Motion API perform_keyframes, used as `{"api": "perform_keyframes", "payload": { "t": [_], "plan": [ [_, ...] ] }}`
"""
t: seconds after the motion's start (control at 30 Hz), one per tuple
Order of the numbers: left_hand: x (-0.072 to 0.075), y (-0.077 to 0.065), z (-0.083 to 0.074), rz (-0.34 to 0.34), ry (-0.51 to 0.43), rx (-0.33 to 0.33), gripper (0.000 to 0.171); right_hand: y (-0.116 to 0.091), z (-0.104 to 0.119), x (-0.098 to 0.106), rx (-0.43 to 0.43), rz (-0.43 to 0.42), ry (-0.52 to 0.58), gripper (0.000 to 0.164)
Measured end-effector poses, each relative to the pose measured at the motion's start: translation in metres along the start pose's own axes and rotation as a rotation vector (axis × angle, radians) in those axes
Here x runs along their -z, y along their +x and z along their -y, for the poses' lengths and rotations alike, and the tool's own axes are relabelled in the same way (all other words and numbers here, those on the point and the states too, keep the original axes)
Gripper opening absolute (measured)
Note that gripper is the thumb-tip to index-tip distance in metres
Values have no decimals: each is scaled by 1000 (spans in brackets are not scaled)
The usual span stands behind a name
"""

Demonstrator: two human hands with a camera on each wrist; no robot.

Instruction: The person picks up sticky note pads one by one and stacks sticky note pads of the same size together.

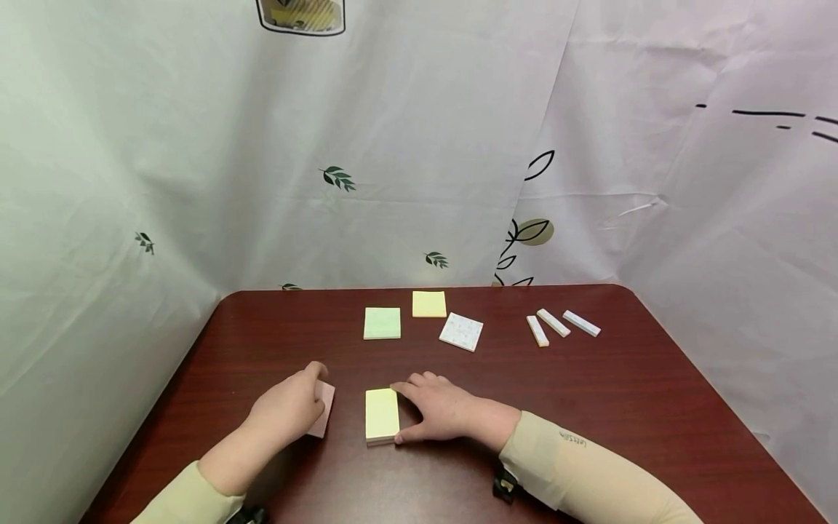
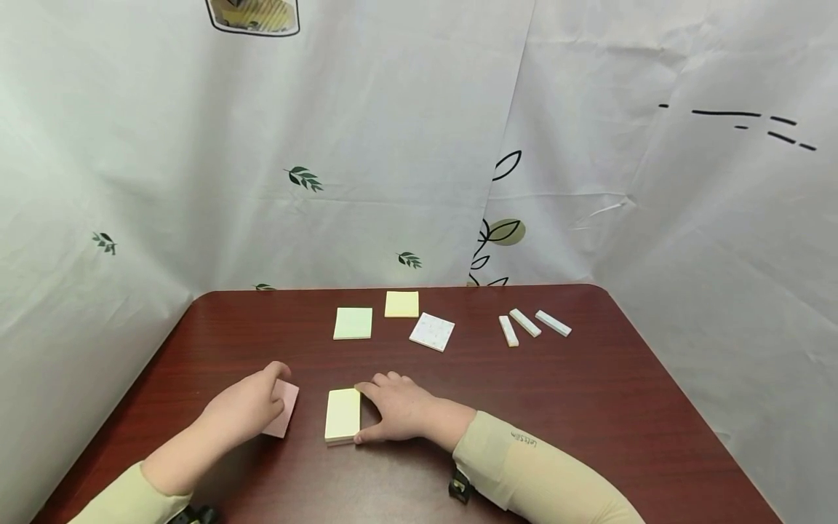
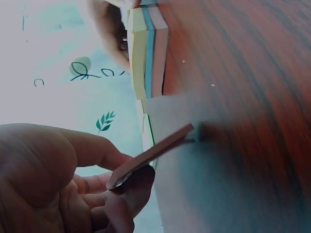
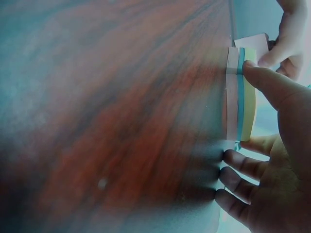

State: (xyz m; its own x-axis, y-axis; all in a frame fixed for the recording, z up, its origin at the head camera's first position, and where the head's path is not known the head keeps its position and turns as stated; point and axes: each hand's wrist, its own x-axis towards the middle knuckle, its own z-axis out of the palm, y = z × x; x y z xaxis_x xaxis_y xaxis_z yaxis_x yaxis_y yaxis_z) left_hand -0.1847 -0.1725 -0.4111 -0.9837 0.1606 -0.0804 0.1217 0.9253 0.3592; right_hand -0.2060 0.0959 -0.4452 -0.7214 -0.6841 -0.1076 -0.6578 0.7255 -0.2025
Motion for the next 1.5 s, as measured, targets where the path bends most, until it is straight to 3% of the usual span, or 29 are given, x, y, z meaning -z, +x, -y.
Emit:
{"api": "perform_keyframes", "payload": {
  "t": [0.17, 0.43, 0.7, 1.13, 1.5],
  "plan": [
    [2, 2, 1, 41, -93, 10, 46, 0, 0, 0, 1, 3, -2, 83],
    [-4, 3, 1, 71, -314, 10, 39, 1, 0, 0, 0, -1, -8, 83],
    [-15, 2, -3, 105, -412, 13, 36, 1, 0, 0, 1, 2, -1, 83],
    [-21, 4, -2, 14, -102, -54, 33, 2, -1, -1, 8, -4, -12, 83],
    [-25, 6, -2, 1, 36, -80, 31, 2, -1, -1, 9, -7, -9, 83]
  ]
}}
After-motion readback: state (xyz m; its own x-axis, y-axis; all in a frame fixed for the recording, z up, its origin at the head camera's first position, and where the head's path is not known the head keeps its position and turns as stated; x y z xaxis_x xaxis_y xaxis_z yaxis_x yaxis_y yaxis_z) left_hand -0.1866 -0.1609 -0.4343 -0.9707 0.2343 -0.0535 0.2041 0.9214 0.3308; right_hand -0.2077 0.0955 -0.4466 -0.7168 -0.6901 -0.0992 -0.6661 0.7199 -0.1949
